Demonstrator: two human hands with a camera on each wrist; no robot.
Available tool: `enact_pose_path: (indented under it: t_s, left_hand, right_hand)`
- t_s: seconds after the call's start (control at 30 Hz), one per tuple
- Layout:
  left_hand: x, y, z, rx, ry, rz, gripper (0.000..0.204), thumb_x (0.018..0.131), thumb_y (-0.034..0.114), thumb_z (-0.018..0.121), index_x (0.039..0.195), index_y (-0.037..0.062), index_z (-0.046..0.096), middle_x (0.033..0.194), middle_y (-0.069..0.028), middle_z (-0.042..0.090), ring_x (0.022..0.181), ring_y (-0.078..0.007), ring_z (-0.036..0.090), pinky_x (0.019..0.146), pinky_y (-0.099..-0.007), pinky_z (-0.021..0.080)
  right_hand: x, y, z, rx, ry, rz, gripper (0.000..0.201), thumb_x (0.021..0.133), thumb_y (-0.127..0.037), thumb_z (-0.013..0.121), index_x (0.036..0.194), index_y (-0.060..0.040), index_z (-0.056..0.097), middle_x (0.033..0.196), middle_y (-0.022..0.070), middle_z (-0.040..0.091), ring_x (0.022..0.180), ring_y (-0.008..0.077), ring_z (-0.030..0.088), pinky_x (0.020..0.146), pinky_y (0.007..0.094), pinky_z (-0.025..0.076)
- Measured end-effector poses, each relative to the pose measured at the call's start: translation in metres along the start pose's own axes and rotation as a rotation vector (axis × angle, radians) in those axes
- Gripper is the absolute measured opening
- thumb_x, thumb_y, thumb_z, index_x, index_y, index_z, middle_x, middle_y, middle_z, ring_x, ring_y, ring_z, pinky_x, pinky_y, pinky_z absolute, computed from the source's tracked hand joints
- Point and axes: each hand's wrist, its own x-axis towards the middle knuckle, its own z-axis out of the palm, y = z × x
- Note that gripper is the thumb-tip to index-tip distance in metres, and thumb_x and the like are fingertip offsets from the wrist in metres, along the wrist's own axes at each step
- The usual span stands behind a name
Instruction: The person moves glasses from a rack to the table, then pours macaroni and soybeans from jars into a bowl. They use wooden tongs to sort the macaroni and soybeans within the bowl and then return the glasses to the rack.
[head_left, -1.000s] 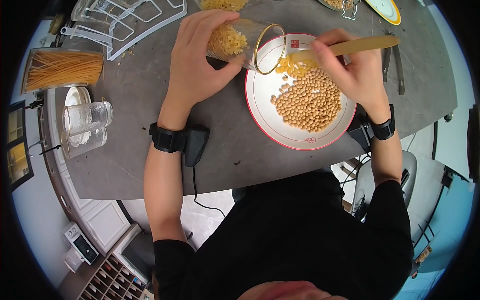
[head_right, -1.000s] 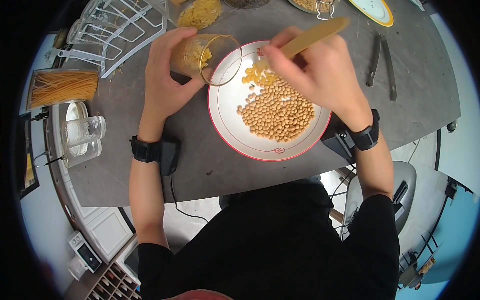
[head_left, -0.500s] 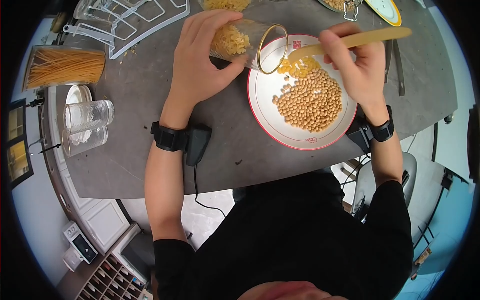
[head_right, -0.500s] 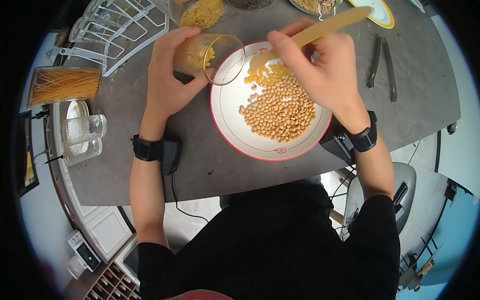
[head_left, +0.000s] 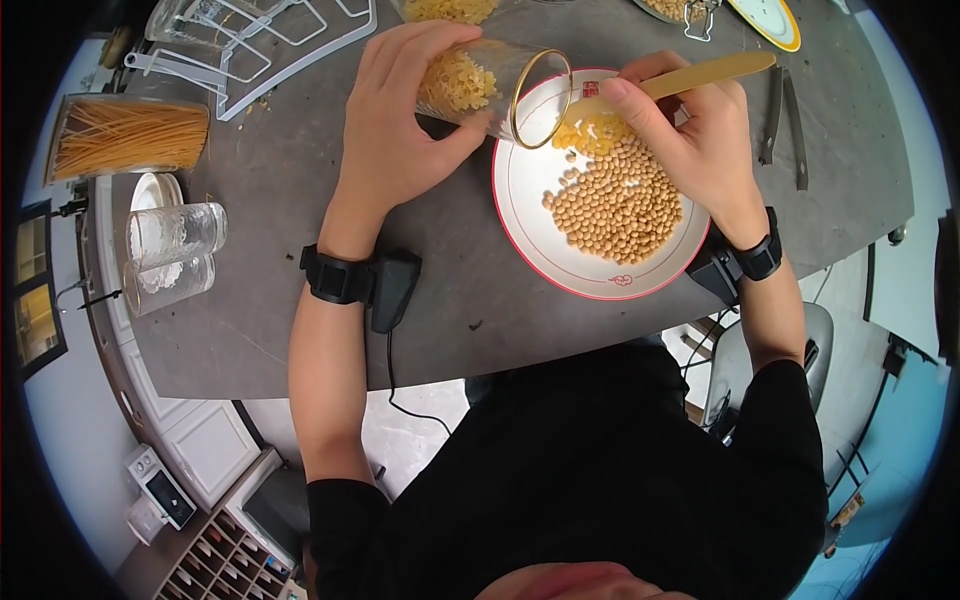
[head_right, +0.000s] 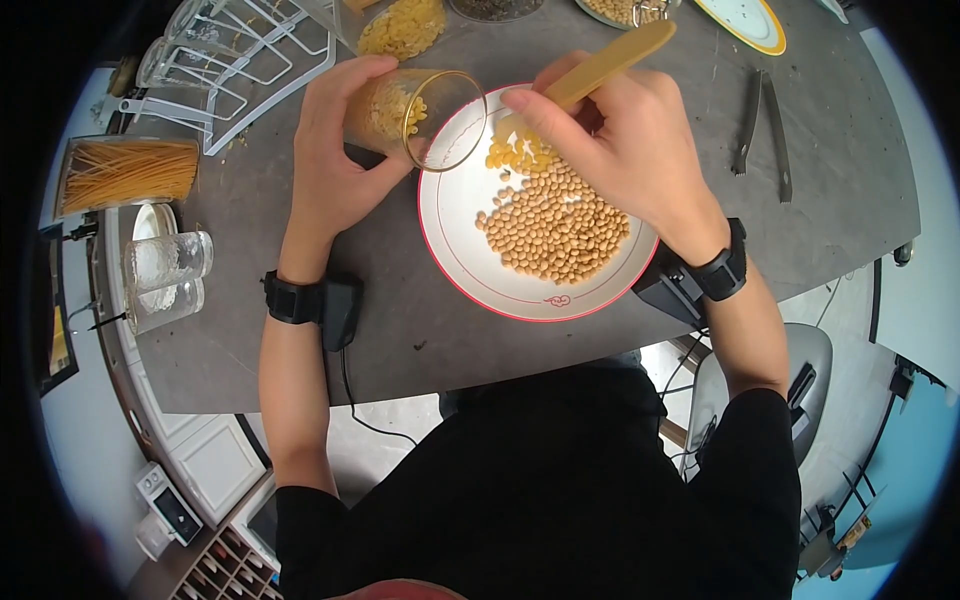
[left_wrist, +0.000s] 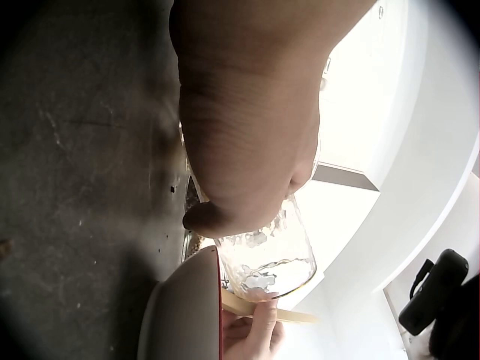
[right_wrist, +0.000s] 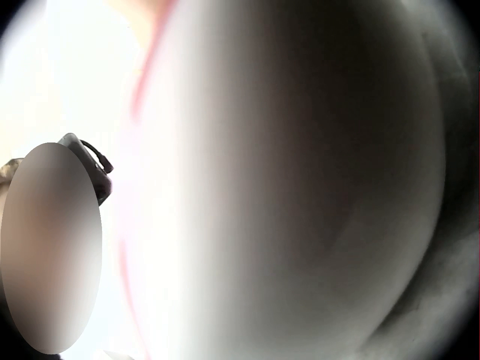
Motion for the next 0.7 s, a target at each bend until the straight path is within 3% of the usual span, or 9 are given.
enact_pose_path:
  t_s: [0.47, 0.7]
  left_hand:
    - [0.0007, 0.0013, 0.0001, 0.011, 0.000, 0.001, 0.063, 0.065, 0.010, 0.081, 0.126, 0.0136, 0.065, 0.123, -0.0058, 0.066, 0.114, -0.0300, 0.060, 0.096, -0.0402, 0.051]
    - [0.0003, 0.0005, -0.0003, 0.013, -0.005, 0.003, 0.063, 0.066, 0.010, 0.081, 0.126, 0.0135, 0.064, 0.124, -0.0058, 0.066, 0.115, -0.0302, 0.060, 0.096, -0.0406, 0.051]
  right_hand:
    - [-0.0025, -0.0072, -0.0008, 0.026, -0.102, -0.018, 0.024, 0.095, -0.025, 0.076, 0.094, -0.0006, 0.073, 0.064, 0.0065, 0.066, 0.053, 0.0138, 0.063, 0.051, 0.0271, 0.046]
    - [-0.0016, -0.0010, -0.0001, 0.026, -0.045, -0.019, 0.023, 0.096, -0.024, 0.074, 0.096, -0.0006, 0.073, 0.064, 0.0067, 0.067, 0.052, 0.0146, 0.063, 0.050, 0.0273, 0.046]
